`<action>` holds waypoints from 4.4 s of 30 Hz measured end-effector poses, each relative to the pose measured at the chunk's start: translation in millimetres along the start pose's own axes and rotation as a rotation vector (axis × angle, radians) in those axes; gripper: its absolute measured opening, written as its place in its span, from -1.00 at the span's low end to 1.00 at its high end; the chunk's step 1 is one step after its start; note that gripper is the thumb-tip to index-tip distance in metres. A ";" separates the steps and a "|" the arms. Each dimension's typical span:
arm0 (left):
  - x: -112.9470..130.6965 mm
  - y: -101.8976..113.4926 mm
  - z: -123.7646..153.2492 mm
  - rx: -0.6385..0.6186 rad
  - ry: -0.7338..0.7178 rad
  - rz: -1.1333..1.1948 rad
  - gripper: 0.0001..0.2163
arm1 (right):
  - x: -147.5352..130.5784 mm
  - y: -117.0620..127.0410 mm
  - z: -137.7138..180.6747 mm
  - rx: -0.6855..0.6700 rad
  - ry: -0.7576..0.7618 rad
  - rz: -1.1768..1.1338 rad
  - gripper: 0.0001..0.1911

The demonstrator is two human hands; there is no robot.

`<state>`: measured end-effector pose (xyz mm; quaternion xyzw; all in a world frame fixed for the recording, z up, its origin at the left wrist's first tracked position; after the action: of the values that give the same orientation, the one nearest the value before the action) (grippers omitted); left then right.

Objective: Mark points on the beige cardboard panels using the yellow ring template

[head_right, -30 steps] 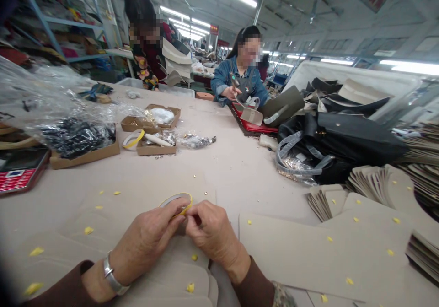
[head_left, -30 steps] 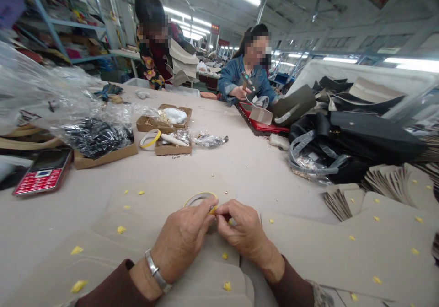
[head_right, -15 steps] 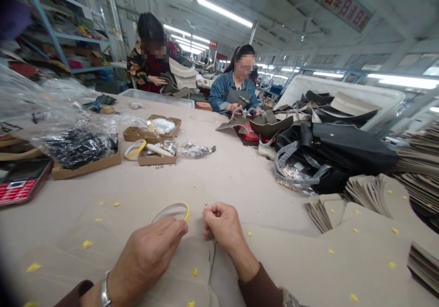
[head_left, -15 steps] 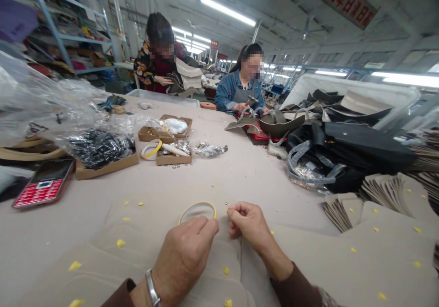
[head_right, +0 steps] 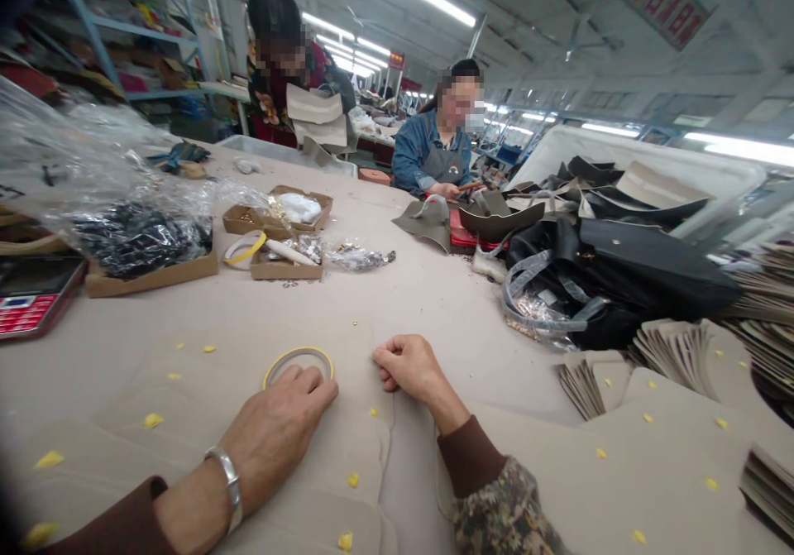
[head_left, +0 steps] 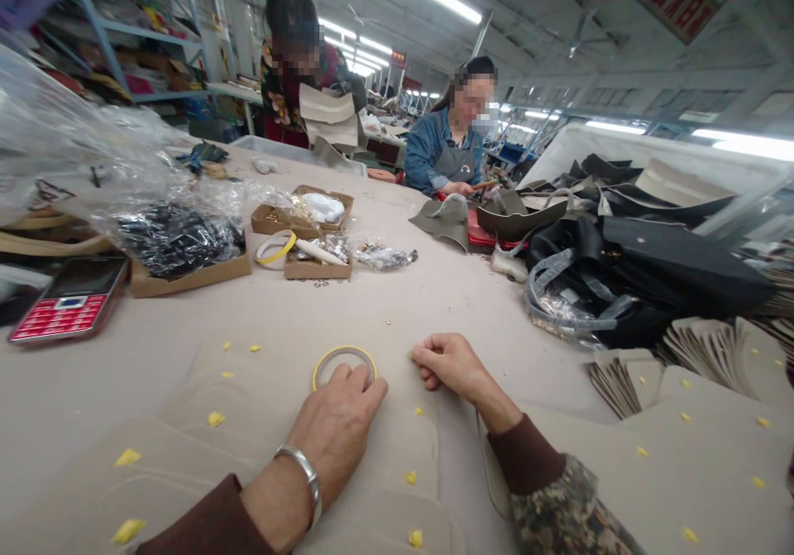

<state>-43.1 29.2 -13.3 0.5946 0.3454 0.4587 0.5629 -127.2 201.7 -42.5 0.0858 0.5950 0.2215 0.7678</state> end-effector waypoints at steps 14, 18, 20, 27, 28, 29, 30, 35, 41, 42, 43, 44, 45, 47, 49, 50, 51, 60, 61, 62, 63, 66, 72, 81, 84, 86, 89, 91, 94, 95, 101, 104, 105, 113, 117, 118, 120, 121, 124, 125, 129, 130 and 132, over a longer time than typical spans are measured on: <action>-1.8 0.6 -1.1 0.012 -0.002 0.042 -0.72 | -10.3 2.4 3.6 0.074 -0.042 0.212 -0.83; -4.4 0.5 -1.4 0.025 -0.031 0.034 -0.74 | -2.3 4.6 15.2 0.093 0.024 0.216 -0.89; -5.4 0.0 -1.3 0.034 -0.045 0.017 -0.74 | -0.9 3.5 19.0 0.100 0.083 0.249 -0.81; -5.7 0.9 -2.0 0.038 -0.068 -0.009 -0.77 | -15.6 -2.6 13.6 0.171 0.232 0.452 -0.80; -5.7 1.5 -2.0 0.037 -0.071 -0.005 -0.77 | -17.8 -3.2 12.2 0.165 0.242 0.469 -0.82; -6.0 2.1 -1.8 0.041 -0.073 0.000 -0.78 | -19.5 -3.6 11.2 0.150 0.248 0.479 -0.83; -6.5 3.0 -1.5 0.049 -0.076 0.007 -0.79 | -20.7 -3.7 10.9 0.126 0.250 0.482 -0.84; -13.6 9.8 2.8 0.238 -0.126 0.149 -0.82 | -21.7 0.9 21.8 -0.083 0.231 0.475 -0.82; -23.1 15.4 9.1 0.560 -0.235 0.420 -0.83 | -29.1 7.9 43.5 -0.048 0.312 0.381 -0.84; -23.1 15.8 9.9 0.586 -0.243 0.436 -0.82 | -31.7 6.7 47.0 -0.001 0.348 0.309 -0.82; -22.6 16.0 10.4 0.595 -0.242 0.440 -0.78 | -34.4 3.9 50.7 0.028 0.394 0.237 -0.81; -21.8 15.7 10.4 0.583 -0.231 0.432 -0.73 | -37.5 -0.4 54.5 0.033 0.451 0.181 -0.81; -21.0 15.1 10.2 0.560 -0.214 0.417 -0.67 | -40.8 -5.8 58.4 0.022 0.520 0.154 -0.82; -19.6 13.4 9.8 0.507 -0.179 0.383 -0.60 | -47.4 -15.8 65.4 0.018 0.673 0.174 -0.81; -18.7 12.1 10.5 0.495 -0.166 0.366 -0.59 | -50.9 -23.9 69.2 0.013 0.778 0.215 -0.80; -18.3 11.3 11.0 0.495 -0.170 0.361 -0.61 | -51.3 -27.0 69.6 0.010 0.806 0.227 -0.80; -17.9 10.4 11.3 0.498 -0.177 0.354 -0.63 | -51.3 -29.4 69.3 0.009 0.824 0.234 -0.82; -17.5 6.6 8.5 0.369 -0.166 0.479 -0.79 | -44.0 -44.3 68.2 0.142 0.891 0.376 -0.86; -17.9 6.6 7.9 0.347 -0.147 0.503 -0.82 | -43.2 -45.3 68.4 0.177 0.920 0.395 -0.85; -18.3 6.6 7.5 0.332 -0.128 0.518 -0.82 | -42.7 -46.2 68.6 0.210 0.951 0.411 -0.84; -18.7 6.7 7.3 0.328 -0.110 0.522 -0.82 | -42.3 -47.0 68.7 0.236 0.980 0.421 -0.84; -18.0 8.5 7.7 0.367 -0.108 0.496 -0.80 | -42.8 -47.0 68.3 0.257 0.969 0.389 -0.83; -14.3 18.3 10.1 0.510 -0.153 0.396 -0.77 | -43.0 -45.9 63.9 0.090 0.347 0.021 -0.86; -11.5 26.9 21.6 0.636 -0.216 0.436 -0.82 | -36.7 -26.9 29.0 0.160 0.177 -0.103 -0.83; -7.6 15.2 15.6 0.398 -0.142 0.232 -0.84 | -21.7 -11.4 13.8 0.064 0.114 -0.088 -0.77; -6.2 6.7 9.2 0.189 -0.075 0.086 -0.84 | -14.7 -6.8 9.7 -0.019 0.082 -0.059 -0.76; -3.6 2.2 2.2 0.009 -0.032 -0.010 -0.80 | -9.6 -6.8 8.5 -0.075 0.058 0.000 -0.78; -2.1 2.5 -0.2 -0.031 -0.031 -0.022 -0.78 | -8.7 -9.1 7.9 -0.079 0.064 0.054 -0.80; -1.6 2.6 -1.1 -0.037 -0.036 -0.021 -0.77 | -10.8 -11.9 6.8 -0.059 0.105 0.165 -0.84; -1.8 2.1 -1.0 -0.035 -0.040 -0.021 -0.77 | -12.9 -12.5 6.9 -0.048 0.128 0.210 -0.86; -3.2 0.4 -0.2 -0.012 -0.048 -0.010 -0.77 | -30.9 -16.1 10.1 0.021 0.269 0.443 -0.87; -3.5 0.2 0.5 -0.002 -0.055 -0.007 -0.79 | -30.8 -14.9 10.3 0.042 0.266 0.488 -0.90; -3.6 0.2 0.7 0.002 -0.055 -0.006 -0.80 | -28.5 -13.3 10.6 0.052 0.254 0.491 -0.82; -4.2 0.6 0.7 0.030 -0.052 -0.006 -0.81 | -16.4 -7.1 28.3 0.077 0.286 0.510 -0.80; -4.7 0.3 -0.3 0.034 -0.055 -0.002 -0.83 | -23.6 -15.6 33.5 0.143 0.337 0.601 -0.79; -4.6 0.3 -0.6 0.033 -0.055 -0.001 -0.83 | -24.8 -17.6 33.3 0.161 0.339 0.622 -0.79; -4.2 0.7 -0.8 0.037 -0.057 0.002 -0.82 | -26.2 -21.3 31.3 0.179 0.342 0.652 -0.81; -4.0 1.2 -0.7 0.041 -0.058 0.004 -0.83 | -26.7 -22.8 29.6 0.181 0.343 0.660 -0.82; -4.2 2.6 0.8 0.049 -0.063 0.008 -0.84 | -28.8 -24.8 23.9 0.180 0.341 0.672 -0.84; -5.1 2.9 1.7 0.055 -0.064 0.010 -0.84 | -29.9 -24.3 22.4 0.178 0.339 0.672 -0.83; -12.1 7.5 6.0 0.258 -0.106 0.172 -0.81 | -34.0 -18.2 22.3 0.082 0.349 0.643 -0.84; -14.1 9.5 7.4 0.346 -0.136 0.248 -0.80 | -34.1 -16.3 24.1 0.036 0.355 0.630 -0.84; -17.4 12.8 10.4 0.501 -0.197 0.382 -0.80 | -33.9 -12.2 29.5 -0.022 0.371 0.608 -0.83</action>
<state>-40.7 7.7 -2.9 0.8101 0.2734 0.3969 0.3338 -102.8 179.8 -9.5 0.2090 0.6691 0.4580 0.5467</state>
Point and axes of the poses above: each hand's wrist, its own z-axis away from the middle knuckle, its own y-axis out of the back of the hand, x = y × z, the point moved 4 cm from there along -z, towards the middle knuckle, and after that the axes turned 3 degrees about y, right-handed, at the moved point
